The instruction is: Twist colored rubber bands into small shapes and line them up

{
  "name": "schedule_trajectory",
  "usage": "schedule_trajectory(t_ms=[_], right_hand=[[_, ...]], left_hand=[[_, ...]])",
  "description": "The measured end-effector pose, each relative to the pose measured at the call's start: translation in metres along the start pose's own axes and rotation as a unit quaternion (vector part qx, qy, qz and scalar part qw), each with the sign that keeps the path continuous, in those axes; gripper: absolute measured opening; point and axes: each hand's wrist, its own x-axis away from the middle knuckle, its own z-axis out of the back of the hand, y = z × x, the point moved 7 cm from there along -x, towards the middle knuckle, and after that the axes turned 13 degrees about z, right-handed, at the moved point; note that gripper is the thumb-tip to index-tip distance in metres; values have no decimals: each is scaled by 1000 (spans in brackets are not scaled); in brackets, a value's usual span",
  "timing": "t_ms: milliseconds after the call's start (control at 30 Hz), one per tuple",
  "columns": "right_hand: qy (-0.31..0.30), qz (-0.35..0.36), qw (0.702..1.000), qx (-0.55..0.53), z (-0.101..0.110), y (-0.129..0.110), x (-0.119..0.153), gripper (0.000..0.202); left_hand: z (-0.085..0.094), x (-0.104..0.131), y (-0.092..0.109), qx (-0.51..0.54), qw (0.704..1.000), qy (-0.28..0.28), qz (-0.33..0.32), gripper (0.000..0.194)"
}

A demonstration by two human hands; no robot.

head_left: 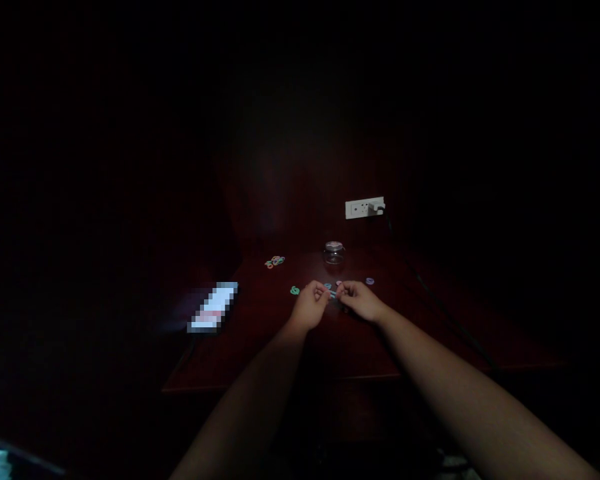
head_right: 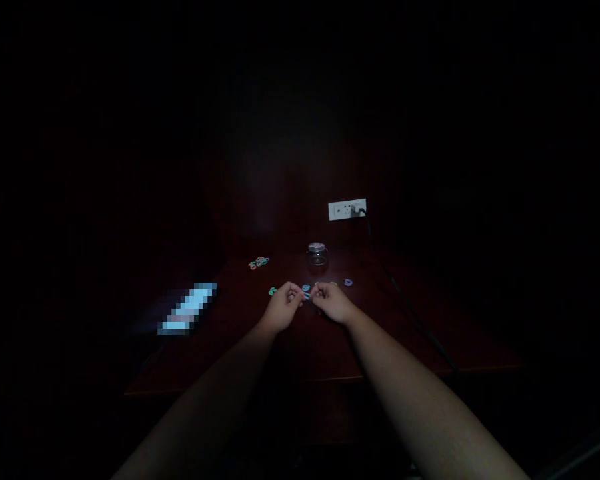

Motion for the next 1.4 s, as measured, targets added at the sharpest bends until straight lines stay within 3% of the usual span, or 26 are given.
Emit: schedule_trajectory(t_ms=[233, 600, 967, 1400], right_hand=[[-11, -5, 1000, -11, -2, 1, 0, 8], [20, -18, 998, -61, -1, 2, -1, 18], [34, -11, 998, -44, 1, -1, -1, 5], [36, -5, 999, -33, 0, -2, -2, 4]], left_hand=[[4, 1, 4, 5, 1000, 23, -8, 10], [-1, 0, 0, 43, 999, -31, 5, 9], [-2, 3, 3, 9, 999, -37, -4, 11], [2, 3, 5, 20, 999, -24, -18, 11]])
